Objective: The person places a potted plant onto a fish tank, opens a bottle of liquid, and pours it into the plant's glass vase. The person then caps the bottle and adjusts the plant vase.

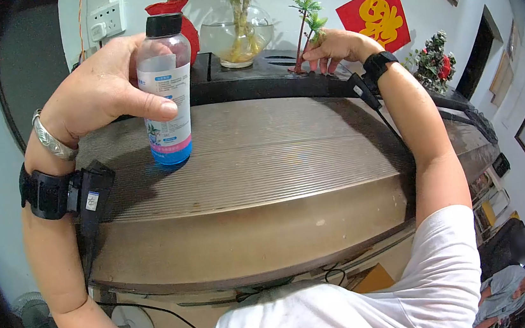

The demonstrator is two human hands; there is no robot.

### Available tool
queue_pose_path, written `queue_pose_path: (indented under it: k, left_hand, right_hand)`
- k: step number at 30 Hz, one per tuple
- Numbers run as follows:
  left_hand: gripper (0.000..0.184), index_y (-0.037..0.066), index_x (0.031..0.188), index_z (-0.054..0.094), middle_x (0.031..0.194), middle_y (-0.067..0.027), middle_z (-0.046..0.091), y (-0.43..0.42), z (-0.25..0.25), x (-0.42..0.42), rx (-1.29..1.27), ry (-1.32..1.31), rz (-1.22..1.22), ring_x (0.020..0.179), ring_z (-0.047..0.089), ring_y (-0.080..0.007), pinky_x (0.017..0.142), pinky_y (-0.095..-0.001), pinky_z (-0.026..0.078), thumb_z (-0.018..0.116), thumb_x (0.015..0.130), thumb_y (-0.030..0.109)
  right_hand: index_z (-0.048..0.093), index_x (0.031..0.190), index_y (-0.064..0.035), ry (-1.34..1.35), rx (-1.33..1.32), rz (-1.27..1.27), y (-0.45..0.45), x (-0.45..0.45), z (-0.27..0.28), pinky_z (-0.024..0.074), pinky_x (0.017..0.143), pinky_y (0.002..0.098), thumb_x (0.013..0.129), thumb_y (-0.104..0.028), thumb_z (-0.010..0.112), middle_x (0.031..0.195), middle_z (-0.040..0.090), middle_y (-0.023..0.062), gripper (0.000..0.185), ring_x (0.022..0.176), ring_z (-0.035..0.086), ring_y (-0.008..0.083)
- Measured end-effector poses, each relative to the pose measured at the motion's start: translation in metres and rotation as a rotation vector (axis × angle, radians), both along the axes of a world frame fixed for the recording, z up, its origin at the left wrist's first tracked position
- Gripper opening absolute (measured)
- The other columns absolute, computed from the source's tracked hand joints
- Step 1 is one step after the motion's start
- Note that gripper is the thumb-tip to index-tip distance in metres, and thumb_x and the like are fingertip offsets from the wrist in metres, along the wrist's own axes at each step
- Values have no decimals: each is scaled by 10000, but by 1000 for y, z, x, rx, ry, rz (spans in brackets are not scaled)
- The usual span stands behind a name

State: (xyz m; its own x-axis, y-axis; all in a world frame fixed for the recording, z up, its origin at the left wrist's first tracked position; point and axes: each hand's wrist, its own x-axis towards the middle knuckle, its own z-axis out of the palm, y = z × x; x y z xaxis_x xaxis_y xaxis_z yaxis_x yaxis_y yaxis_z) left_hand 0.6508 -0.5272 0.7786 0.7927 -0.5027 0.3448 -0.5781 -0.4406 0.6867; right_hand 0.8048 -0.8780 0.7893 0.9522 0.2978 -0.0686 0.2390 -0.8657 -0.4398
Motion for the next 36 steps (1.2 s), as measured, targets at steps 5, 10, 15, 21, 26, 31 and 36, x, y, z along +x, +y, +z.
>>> queue_pose_path:
  k: [5, 10, 15, 21, 26, 31, 36]
  left_hand:
    - [597, 15, 983, 534, 851, -11, 567, 2, 0, 1, 69, -43, 20, 778, 535, -100, 721, -249, 451, 827, 525, 259]
    - [577, 19, 970, 533, 844, -9, 571, 1, -1, 3, 46, -40, -11, 773, 542, -96, 717, -245, 453, 821, 525, 249]
    - [678, -33, 1080, 491, 918, -98, 580, 3, 0, 2, 51, -4, -9, 831, 566, -180, 763, -300, 464, 815, 576, 284]
    - [722, -67, 1129, 443, 987, -135, 557, 10, 0, -1, 16, -16, 18, 871, 559, -186, 786, -316, 458, 802, 605, 277]
    - [575, -62, 1044, 498, 840, -83, 564, 27, 6, 4, 78, -86, 38, 748, 541, -133, 671, -262, 463, 766, 661, 271]
    - [465, -53, 957, 538, 698, -14, 529, 21, 7, 4, 27, -53, -16, 618, 476, -64, 551, -190, 420, 744, 690, 267]
    - [541, -13, 1066, 490, 899, -25, 567, 17, 12, -1, 83, 96, 69, 815, 541, -100, 747, -254, 449, 748, 654, 225]
  right_hand:
    - [662, 907, -103, -39, -104, 42, 2, 4, -6, 466, 492, 283, 807, -336, 618, 676, 564, 8, 257, 595, 548, 119]
    - [657, 910, -94, -18, -59, 13, 4, 6, -7, 463, 500, 268, 818, -295, 613, 672, 577, 10, 225, 586, 552, 115]
    - [644, 916, -62, 10, -32, 26, 1, -1, -1, 474, 515, 269, 815, -216, 620, 683, 597, 26, 186, 598, 569, 111]
    - [611, 935, 14, -155, -140, -58, -19, -24, 28, 500, 557, 286, 736, -32, 609, 781, 624, 69, 204, 651, 600, 145]
    - [610, 924, -7, -340, -22, -124, -26, -41, 44, 496, 553, 251, 728, -69, 630, 786, 627, 59, 207, 663, 608, 126]
    - [624, 888, -32, -570, 123, -55, -27, -33, 63, 475, 547, 215, 799, -193, 615, 736, 618, 26, 184, 652, 594, 94]
    - [628, 863, -41, -771, 316, 174, 26, -33, 75, 447, 524, 195, 819, -281, 610, 707, 597, 19, 245, 615, 549, 81]
